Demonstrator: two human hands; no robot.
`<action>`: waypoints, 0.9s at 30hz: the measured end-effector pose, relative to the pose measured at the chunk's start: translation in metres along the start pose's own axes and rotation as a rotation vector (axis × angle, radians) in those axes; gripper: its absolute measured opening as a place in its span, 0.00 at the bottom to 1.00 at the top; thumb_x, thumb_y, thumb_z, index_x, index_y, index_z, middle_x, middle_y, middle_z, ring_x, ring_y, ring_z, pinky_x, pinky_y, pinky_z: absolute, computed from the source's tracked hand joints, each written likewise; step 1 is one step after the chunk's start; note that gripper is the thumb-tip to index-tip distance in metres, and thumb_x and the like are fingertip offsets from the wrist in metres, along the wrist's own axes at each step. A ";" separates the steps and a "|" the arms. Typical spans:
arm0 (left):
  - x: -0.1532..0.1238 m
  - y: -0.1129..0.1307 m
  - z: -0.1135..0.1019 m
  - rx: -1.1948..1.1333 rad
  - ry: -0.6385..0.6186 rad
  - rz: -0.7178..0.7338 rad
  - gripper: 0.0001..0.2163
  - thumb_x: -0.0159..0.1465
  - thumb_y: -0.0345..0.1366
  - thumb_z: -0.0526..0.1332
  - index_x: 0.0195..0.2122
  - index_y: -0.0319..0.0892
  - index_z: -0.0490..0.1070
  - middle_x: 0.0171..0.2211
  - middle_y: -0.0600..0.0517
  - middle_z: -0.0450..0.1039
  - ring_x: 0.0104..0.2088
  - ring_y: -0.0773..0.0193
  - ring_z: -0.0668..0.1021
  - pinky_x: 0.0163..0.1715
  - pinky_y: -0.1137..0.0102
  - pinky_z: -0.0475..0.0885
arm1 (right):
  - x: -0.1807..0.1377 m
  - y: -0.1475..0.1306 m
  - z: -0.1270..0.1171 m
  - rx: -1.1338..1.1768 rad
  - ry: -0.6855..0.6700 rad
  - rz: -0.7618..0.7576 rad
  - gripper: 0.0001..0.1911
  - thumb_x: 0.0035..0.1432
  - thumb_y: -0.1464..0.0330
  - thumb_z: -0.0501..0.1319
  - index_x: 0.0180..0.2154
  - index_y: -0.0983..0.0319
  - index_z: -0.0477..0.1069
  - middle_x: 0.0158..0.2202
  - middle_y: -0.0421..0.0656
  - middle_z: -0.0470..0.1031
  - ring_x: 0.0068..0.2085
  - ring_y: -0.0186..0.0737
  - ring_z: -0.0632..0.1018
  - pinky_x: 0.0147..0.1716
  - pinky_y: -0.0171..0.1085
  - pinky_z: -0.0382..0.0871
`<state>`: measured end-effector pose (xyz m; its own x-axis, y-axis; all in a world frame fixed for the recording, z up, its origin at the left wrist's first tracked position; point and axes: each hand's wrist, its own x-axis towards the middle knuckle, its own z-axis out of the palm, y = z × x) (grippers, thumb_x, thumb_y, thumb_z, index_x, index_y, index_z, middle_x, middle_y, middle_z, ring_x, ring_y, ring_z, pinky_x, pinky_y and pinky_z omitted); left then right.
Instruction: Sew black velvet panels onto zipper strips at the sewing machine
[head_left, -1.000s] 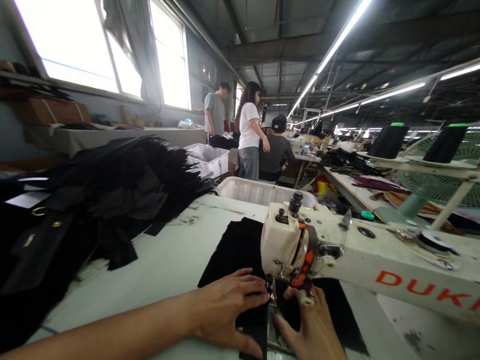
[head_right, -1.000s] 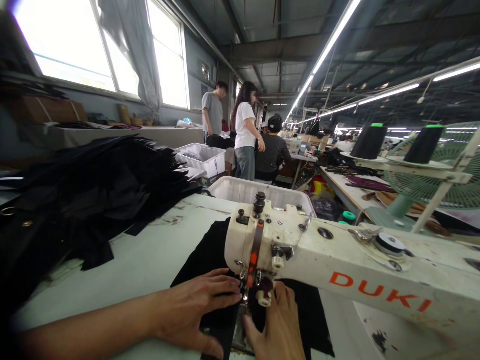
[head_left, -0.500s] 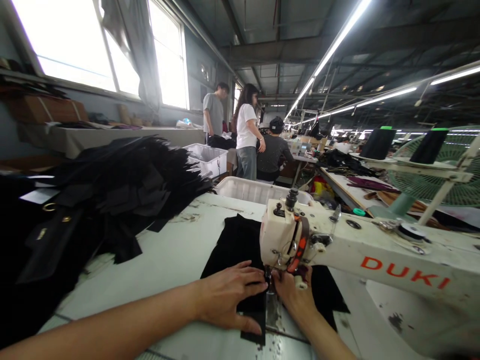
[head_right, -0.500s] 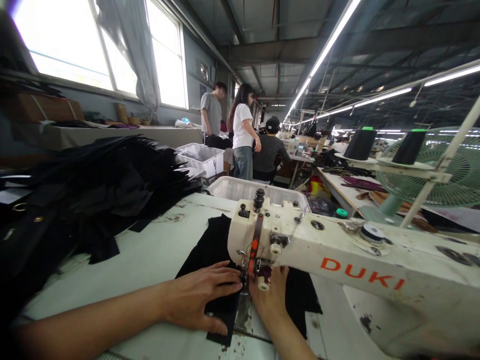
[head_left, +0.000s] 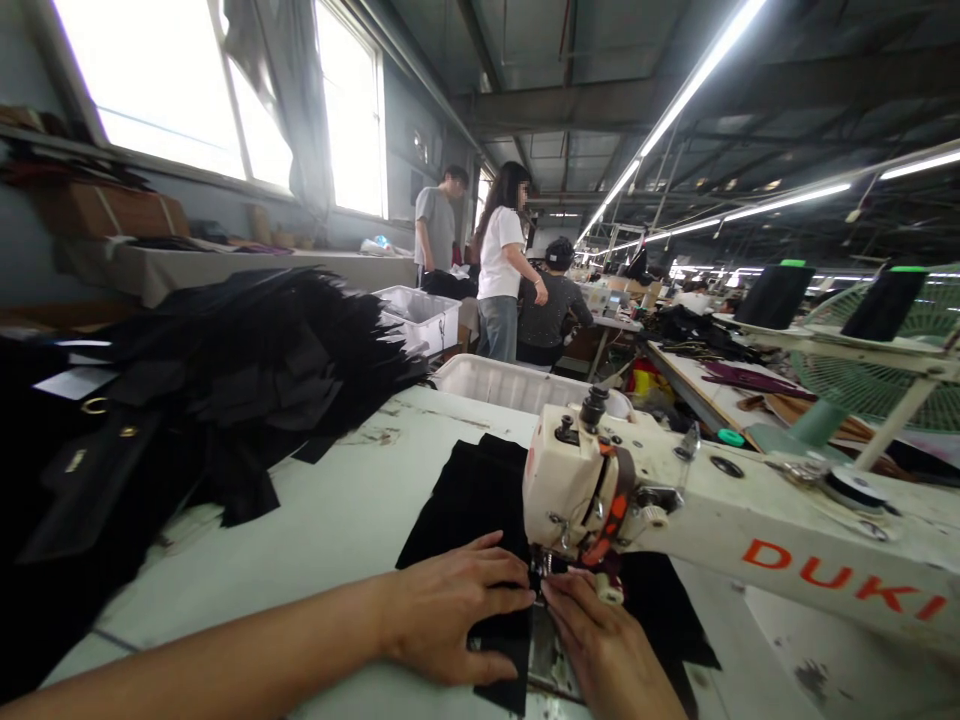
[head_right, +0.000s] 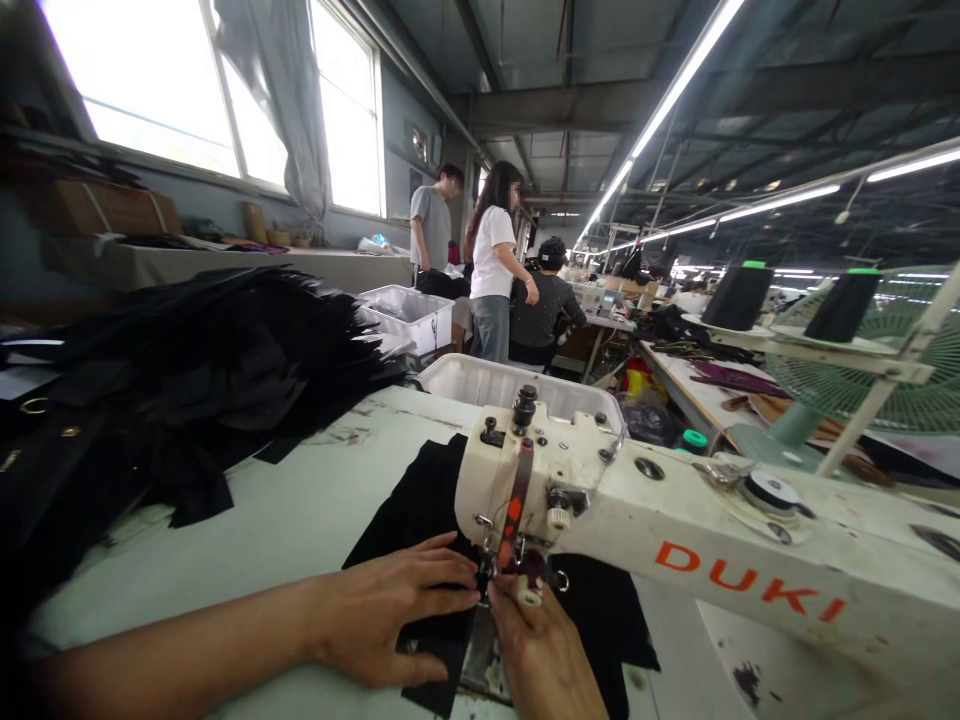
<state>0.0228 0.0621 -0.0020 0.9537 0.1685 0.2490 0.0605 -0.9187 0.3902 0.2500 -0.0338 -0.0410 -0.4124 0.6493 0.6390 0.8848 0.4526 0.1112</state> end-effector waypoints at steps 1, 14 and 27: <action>0.000 0.001 -0.001 -0.014 -0.001 -0.008 0.27 0.61 0.43 0.66 0.59 0.36 0.69 0.56 0.38 0.71 0.58 0.50 0.72 0.66 0.52 0.51 | -0.002 0.000 0.003 0.023 -0.019 0.017 0.18 0.65 0.76 0.49 0.48 0.60 0.75 0.45 0.42 0.80 0.45 0.39 0.81 0.45 0.33 0.76; 0.003 0.011 -0.006 -0.021 -0.016 -0.080 0.22 0.62 0.31 0.63 0.59 0.38 0.69 0.56 0.43 0.71 0.59 0.53 0.72 0.67 0.55 0.52 | -0.014 0.002 0.015 0.081 -0.113 0.040 0.17 0.63 0.75 0.54 0.51 0.58 0.73 0.46 0.43 0.78 0.45 0.41 0.80 0.45 0.34 0.77; 0.012 0.008 -0.003 -0.052 0.043 -0.113 0.13 0.67 0.31 0.58 0.52 0.38 0.72 0.52 0.44 0.75 0.56 0.54 0.75 0.66 0.56 0.54 | 0.012 -0.002 0.014 0.301 -0.024 0.375 0.11 0.61 0.70 0.55 0.35 0.59 0.77 0.35 0.46 0.80 0.36 0.42 0.81 0.37 0.36 0.77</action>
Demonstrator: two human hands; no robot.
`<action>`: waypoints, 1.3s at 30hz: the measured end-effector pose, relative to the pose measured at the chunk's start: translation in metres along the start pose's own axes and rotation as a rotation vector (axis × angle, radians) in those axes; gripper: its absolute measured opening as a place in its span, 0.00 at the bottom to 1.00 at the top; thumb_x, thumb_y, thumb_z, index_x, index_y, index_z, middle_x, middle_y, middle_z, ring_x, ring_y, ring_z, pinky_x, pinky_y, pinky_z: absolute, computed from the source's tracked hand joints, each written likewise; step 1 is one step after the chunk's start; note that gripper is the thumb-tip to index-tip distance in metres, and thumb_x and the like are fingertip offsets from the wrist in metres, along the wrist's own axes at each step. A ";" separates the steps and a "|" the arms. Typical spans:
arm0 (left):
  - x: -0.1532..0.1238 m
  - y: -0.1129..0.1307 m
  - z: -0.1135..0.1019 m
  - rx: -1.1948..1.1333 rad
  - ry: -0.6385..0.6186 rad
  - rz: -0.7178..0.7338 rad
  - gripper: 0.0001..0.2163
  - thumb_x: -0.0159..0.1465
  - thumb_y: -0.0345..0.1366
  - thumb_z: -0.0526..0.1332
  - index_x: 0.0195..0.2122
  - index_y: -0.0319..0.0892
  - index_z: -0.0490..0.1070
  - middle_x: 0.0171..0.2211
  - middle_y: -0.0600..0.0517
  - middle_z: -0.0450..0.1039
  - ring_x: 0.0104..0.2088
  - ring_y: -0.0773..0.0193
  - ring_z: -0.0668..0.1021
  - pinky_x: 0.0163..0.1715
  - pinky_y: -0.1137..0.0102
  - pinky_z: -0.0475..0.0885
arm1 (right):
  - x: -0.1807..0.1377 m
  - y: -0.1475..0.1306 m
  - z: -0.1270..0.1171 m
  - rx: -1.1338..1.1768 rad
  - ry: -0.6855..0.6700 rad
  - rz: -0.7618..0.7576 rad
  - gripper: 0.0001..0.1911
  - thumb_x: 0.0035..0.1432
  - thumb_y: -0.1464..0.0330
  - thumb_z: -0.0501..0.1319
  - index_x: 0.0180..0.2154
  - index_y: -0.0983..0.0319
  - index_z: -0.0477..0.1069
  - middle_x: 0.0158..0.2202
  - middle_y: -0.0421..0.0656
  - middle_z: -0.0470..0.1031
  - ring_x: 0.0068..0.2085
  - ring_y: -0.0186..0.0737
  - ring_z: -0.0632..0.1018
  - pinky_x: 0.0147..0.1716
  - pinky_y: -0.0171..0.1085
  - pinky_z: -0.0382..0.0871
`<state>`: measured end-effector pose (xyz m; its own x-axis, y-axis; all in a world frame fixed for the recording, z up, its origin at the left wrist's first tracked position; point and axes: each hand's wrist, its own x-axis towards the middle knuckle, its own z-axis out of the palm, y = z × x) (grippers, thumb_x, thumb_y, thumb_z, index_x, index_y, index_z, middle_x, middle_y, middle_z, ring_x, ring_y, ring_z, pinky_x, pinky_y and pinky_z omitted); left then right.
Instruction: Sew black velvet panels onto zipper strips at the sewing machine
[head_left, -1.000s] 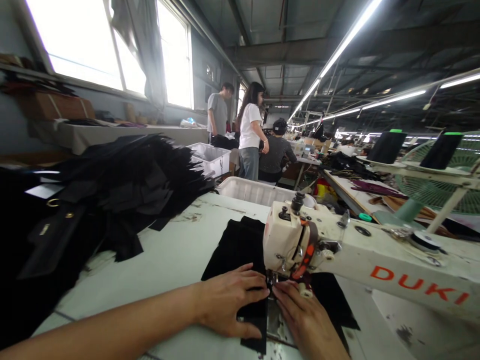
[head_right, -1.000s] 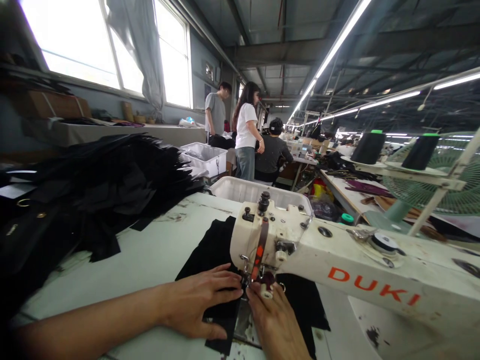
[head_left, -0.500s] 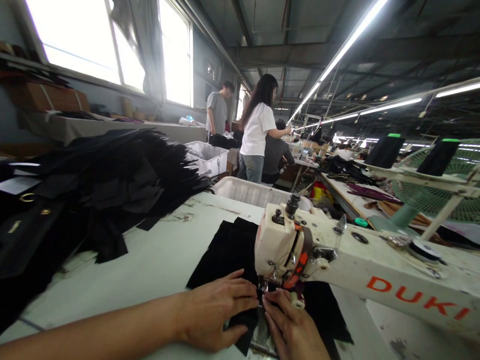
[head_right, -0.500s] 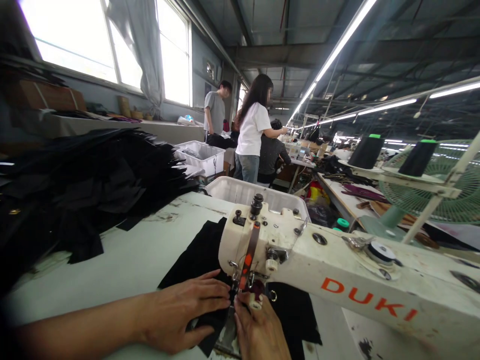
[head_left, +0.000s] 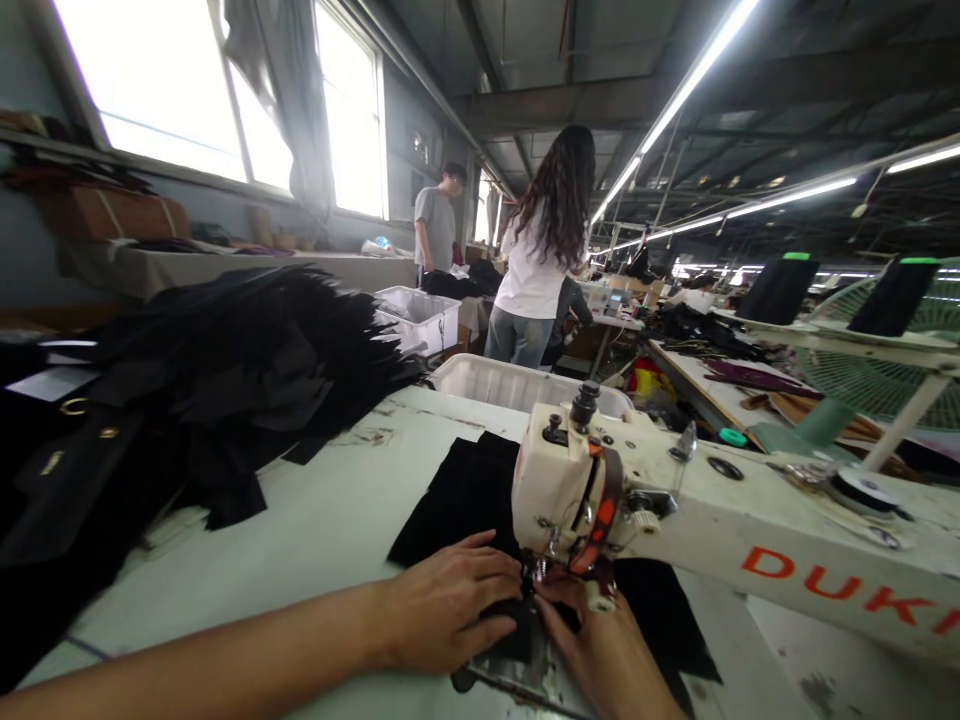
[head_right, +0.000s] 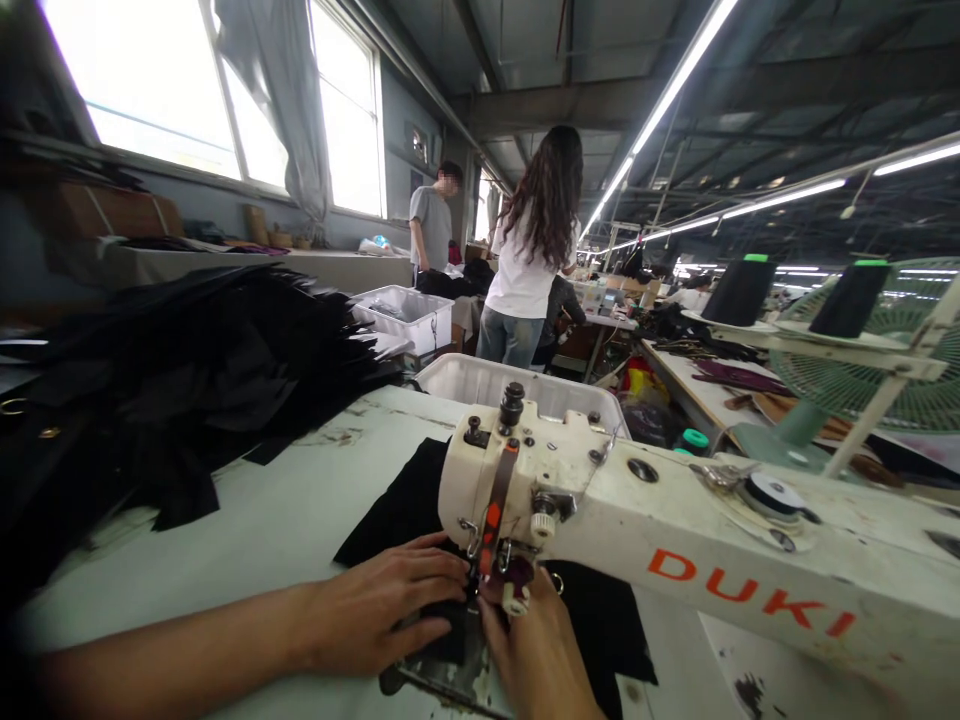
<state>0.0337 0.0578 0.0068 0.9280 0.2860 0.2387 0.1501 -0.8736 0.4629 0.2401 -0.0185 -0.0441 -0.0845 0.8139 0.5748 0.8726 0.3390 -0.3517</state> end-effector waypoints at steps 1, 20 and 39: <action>0.001 0.000 0.001 -0.030 0.014 -0.023 0.12 0.68 0.31 0.58 0.51 0.37 0.73 0.52 0.43 0.75 0.55 0.54 0.75 0.66 0.56 0.55 | 0.001 0.000 0.001 -0.007 0.000 0.020 0.11 0.61 0.70 0.55 0.35 0.59 0.77 0.35 0.46 0.80 0.36 0.43 0.81 0.37 0.37 0.77; 0.004 -0.008 0.002 -0.118 0.106 -0.080 0.15 0.61 0.36 0.68 0.49 0.40 0.75 0.50 0.46 0.75 0.51 0.56 0.77 0.55 0.65 0.70 | 0.006 -0.007 -0.004 -0.130 -0.014 0.070 0.09 0.58 0.73 0.58 0.33 0.58 0.76 0.32 0.43 0.79 0.35 0.44 0.80 0.35 0.38 0.74; 0.003 -0.014 0.008 0.114 0.023 0.098 0.11 0.72 0.30 0.53 0.51 0.39 0.72 0.48 0.45 0.76 0.51 0.57 0.76 0.64 0.60 0.59 | 0.000 -0.005 -0.022 -0.029 -0.013 -0.181 0.17 0.67 0.73 0.50 0.42 0.56 0.76 0.40 0.42 0.80 0.41 0.37 0.81 0.42 0.33 0.76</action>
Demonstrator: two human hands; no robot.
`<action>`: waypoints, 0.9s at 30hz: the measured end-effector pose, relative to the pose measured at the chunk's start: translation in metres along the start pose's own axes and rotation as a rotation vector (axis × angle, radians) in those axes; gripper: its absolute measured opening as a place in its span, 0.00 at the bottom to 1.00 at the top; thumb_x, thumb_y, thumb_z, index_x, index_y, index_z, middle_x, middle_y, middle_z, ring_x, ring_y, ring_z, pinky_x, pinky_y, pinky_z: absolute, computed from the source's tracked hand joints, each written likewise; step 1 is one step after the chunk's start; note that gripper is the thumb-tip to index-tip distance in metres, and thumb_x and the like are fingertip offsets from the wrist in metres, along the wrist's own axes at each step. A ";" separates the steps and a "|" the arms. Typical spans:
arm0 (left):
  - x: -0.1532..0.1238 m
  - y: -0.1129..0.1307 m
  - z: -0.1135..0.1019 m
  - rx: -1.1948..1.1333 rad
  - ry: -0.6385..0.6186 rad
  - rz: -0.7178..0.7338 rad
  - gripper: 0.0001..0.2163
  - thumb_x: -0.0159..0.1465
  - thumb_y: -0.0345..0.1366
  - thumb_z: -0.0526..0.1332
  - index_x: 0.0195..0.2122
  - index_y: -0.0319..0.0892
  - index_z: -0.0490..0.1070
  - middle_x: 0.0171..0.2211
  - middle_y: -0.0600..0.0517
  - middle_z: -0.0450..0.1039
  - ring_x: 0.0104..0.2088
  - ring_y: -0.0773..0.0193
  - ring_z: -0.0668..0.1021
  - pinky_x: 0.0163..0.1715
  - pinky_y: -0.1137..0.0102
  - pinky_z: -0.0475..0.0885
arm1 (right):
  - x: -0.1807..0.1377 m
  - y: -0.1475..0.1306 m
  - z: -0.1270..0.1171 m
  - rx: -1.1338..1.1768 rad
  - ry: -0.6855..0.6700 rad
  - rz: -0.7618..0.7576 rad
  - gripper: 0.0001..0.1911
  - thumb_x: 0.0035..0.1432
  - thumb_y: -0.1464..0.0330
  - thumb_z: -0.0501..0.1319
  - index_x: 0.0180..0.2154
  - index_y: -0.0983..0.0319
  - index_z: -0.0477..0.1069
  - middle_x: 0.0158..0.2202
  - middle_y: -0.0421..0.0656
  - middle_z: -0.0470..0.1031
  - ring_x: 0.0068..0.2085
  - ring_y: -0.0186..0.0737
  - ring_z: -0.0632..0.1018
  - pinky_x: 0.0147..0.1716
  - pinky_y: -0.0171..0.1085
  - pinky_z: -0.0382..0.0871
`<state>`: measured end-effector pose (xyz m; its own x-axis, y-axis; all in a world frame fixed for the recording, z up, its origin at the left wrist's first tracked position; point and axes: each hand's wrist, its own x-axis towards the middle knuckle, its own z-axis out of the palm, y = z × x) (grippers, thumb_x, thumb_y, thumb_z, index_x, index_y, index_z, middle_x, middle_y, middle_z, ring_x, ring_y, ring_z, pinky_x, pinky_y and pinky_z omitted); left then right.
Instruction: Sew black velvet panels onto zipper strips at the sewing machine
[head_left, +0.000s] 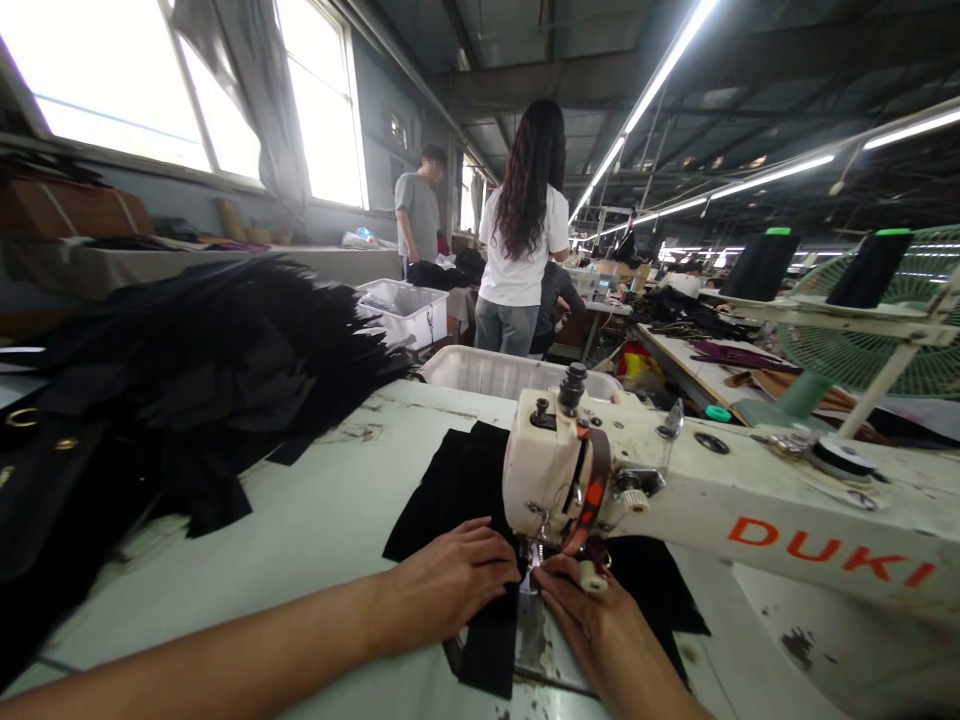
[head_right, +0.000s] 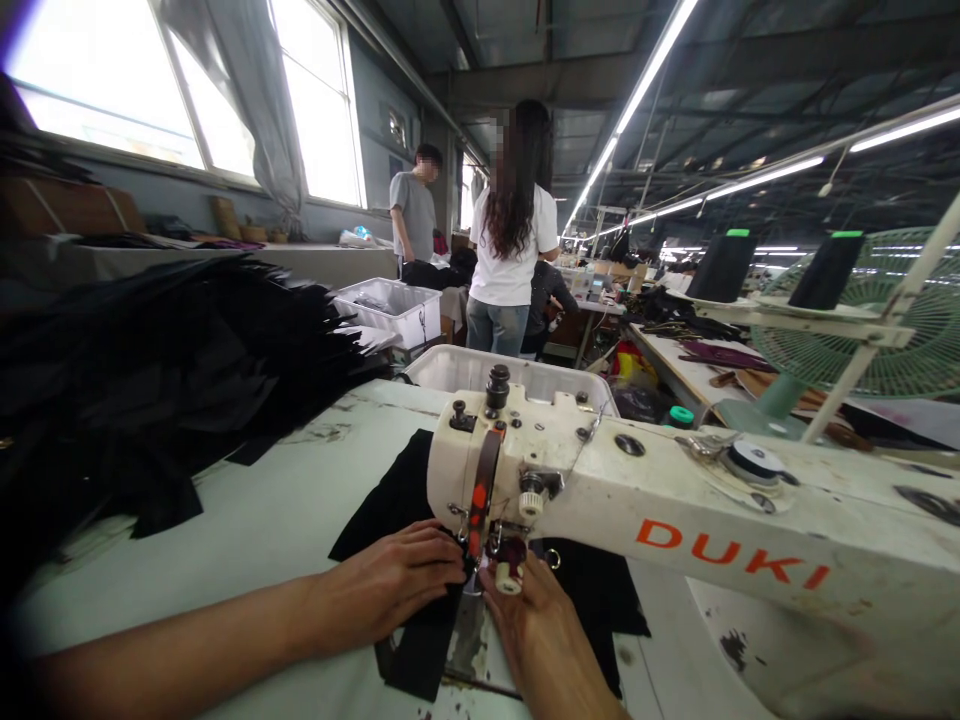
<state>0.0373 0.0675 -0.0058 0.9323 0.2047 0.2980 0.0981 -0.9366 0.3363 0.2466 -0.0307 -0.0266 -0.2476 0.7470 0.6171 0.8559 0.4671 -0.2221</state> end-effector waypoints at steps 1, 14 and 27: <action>0.000 0.000 0.000 -0.002 0.007 -0.009 0.11 0.72 0.30 0.53 0.52 0.40 0.72 0.49 0.45 0.75 0.51 0.57 0.76 0.64 0.60 0.59 | -0.001 0.000 0.000 -0.027 0.013 -0.038 0.17 0.67 0.74 0.49 0.43 0.56 0.76 0.40 0.42 0.80 0.41 0.37 0.81 0.41 0.33 0.77; 0.000 0.001 0.007 -0.133 0.112 -0.125 0.19 0.58 0.44 0.72 0.46 0.40 0.73 0.46 0.46 0.77 0.49 0.55 0.78 0.63 0.58 0.61 | 0.000 0.003 0.009 -0.160 -0.013 -0.027 0.16 0.63 0.75 0.50 0.40 0.58 0.76 0.36 0.42 0.81 0.35 0.41 0.82 0.35 0.37 0.76; 0.003 0.004 0.010 -0.107 0.264 -0.193 0.09 0.71 0.32 0.52 0.39 0.40 0.71 0.38 0.48 0.76 0.39 0.62 0.78 0.42 0.72 0.73 | 0.008 0.001 0.021 -0.093 0.041 0.251 0.10 0.58 0.70 0.57 0.31 0.57 0.77 0.29 0.41 0.79 0.30 0.41 0.81 0.29 0.35 0.73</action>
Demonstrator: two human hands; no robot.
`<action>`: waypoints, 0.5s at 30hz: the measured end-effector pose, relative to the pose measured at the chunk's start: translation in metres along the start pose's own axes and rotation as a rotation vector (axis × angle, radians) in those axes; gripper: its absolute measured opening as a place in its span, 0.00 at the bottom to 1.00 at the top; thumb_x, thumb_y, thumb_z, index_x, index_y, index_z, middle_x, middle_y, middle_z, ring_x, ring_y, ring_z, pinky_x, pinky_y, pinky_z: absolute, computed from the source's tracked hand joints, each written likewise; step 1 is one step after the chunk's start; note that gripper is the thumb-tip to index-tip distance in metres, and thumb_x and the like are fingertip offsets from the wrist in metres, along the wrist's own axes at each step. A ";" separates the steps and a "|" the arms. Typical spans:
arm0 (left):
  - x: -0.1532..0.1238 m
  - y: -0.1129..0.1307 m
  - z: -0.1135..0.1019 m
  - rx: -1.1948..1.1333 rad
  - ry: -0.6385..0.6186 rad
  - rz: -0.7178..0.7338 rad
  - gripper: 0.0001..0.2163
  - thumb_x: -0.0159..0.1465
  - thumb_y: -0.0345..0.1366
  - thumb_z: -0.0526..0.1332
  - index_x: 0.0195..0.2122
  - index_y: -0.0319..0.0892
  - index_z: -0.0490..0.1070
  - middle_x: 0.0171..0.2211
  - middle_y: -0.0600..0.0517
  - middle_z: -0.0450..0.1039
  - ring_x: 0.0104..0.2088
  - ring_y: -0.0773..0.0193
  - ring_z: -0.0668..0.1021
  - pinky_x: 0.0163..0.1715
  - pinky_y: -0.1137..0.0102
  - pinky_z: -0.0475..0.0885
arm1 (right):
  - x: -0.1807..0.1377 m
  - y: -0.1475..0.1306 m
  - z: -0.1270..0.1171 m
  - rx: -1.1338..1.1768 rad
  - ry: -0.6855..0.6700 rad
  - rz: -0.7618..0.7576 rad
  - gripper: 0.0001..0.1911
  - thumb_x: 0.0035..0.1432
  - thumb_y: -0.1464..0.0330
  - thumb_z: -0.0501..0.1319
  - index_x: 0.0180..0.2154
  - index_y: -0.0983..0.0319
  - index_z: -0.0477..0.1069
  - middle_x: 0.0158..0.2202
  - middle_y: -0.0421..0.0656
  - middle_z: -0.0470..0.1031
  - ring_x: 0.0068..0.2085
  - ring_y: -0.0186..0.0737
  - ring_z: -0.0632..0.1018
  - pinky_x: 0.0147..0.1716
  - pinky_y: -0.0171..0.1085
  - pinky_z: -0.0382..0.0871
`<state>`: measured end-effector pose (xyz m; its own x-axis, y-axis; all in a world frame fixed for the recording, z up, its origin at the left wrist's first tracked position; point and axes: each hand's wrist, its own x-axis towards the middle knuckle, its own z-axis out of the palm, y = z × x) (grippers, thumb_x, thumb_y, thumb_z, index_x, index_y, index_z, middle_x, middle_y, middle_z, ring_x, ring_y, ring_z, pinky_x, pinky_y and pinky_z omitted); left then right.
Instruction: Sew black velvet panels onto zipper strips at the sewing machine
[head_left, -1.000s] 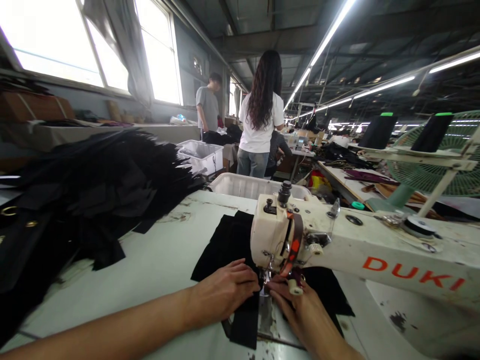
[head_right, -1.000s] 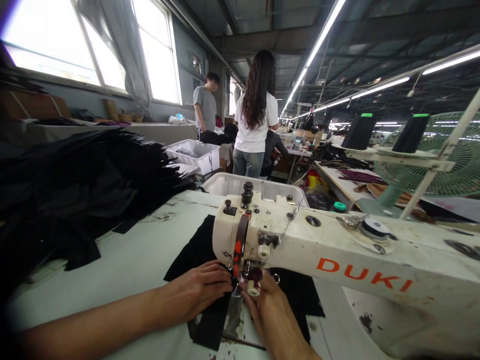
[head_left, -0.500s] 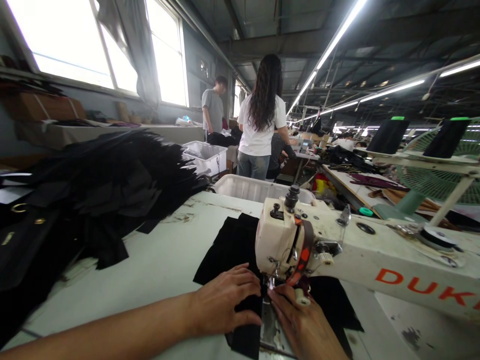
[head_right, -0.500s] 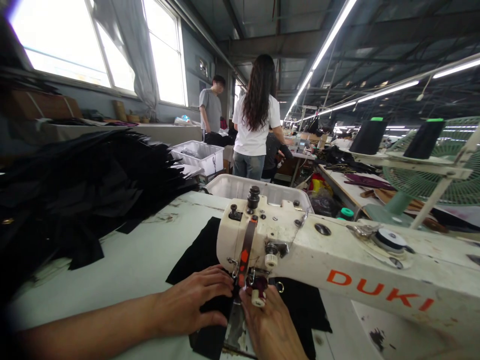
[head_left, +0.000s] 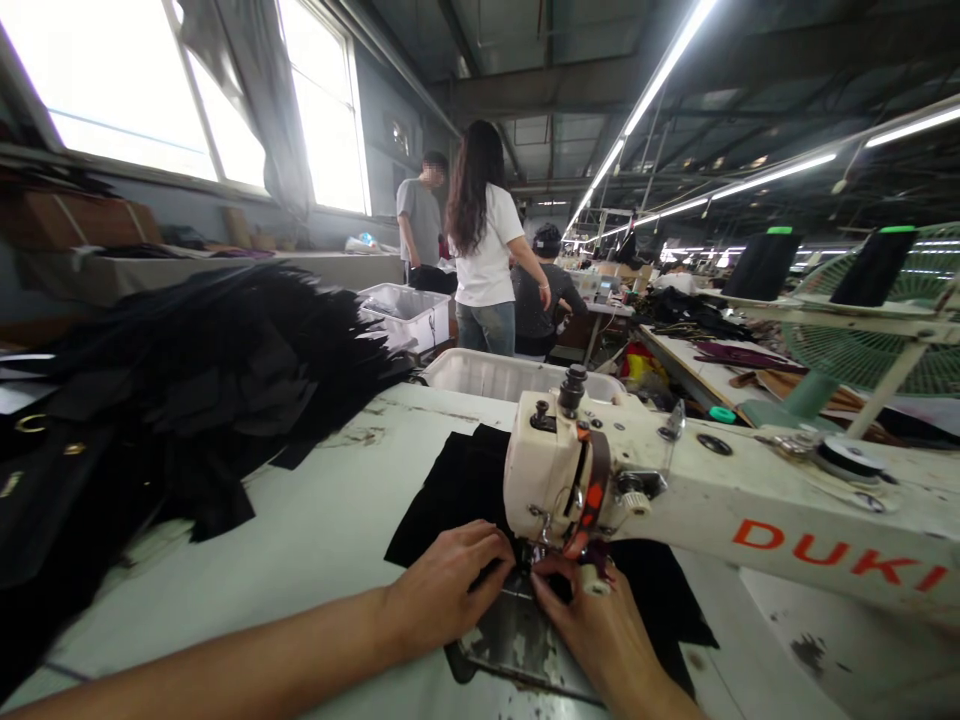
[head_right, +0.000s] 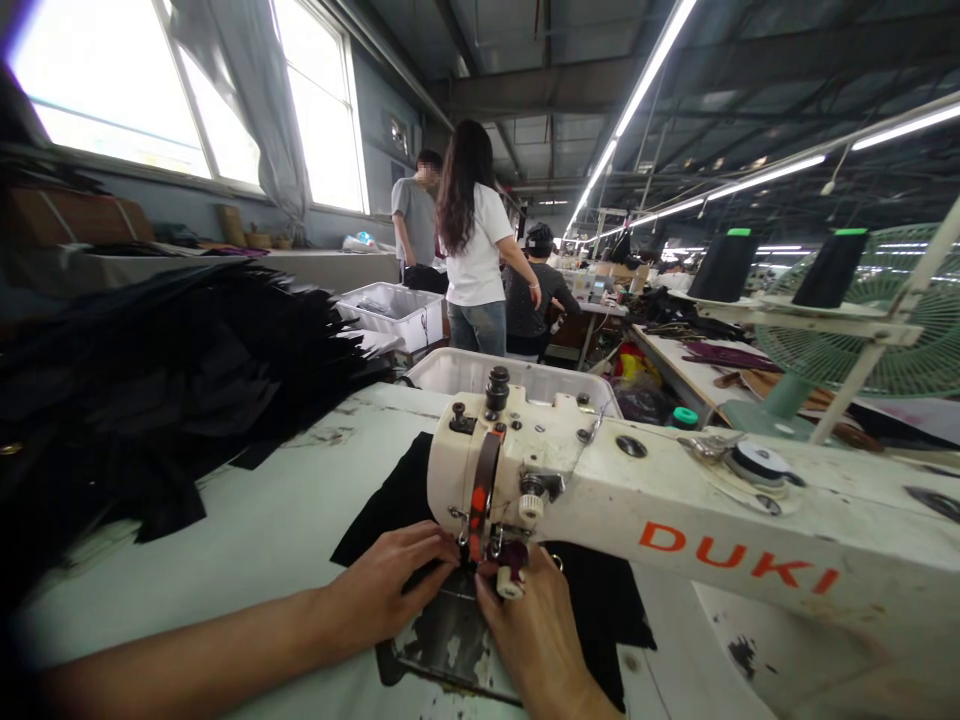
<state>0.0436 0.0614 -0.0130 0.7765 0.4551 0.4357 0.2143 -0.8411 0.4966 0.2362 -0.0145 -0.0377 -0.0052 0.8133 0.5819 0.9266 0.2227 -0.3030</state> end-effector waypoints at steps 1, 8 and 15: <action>0.000 0.001 0.000 0.006 -0.006 0.012 0.10 0.72 0.32 0.51 0.38 0.40 0.70 0.38 0.48 0.75 0.39 0.62 0.78 0.41 0.72 0.73 | 0.000 0.000 0.000 0.004 -0.001 0.009 0.10 0.58 0.69 0.57 0.31 0.57 0.77 0.29 0.40 0.79 0.30 0.41 0.80 0.29 0.35 0.73; 0.000 0.003 0.002 0.068 -0.079 0.179 0.08 0.72 0.27 0.50 0.39 0.41 0.67 0.41 0.48 0.76 0.43 0.60 0.76 0.50 0.67 0.69 | -0.004 0.001 0.003 0.008 -0.002 0.017 0.10 0.60 0.69 0.56 0.32 0.57 0.76 0.30 0.41 0.79 0.31 0.40 0.80 0.31 0.36 0.72; -0.003 0.004 0.002 0.167 -0.166 0.255 0.09 0.65 0.20 0.54 0.39 0.41 0.65 0.44 0.46 0.75 0.44 0.56 0.75 0.49 0.66 0.69 | -0.006 0.005 0.000 0.017 -0.029 -0.043 0.11 0.61 0.70 0.55 0.36 0.56 0.77 0.33 0.42 0.79 0.35 0.42 0.80 0.35 0.38 0.75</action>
<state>0.0436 0.0562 -0.0137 0.9006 0.1820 0.3947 0.0845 -0.9641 0.2517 0.2409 -0.0181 -0.0428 -0.0558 0.8182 0.5722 0.9187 0.2665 -0.2914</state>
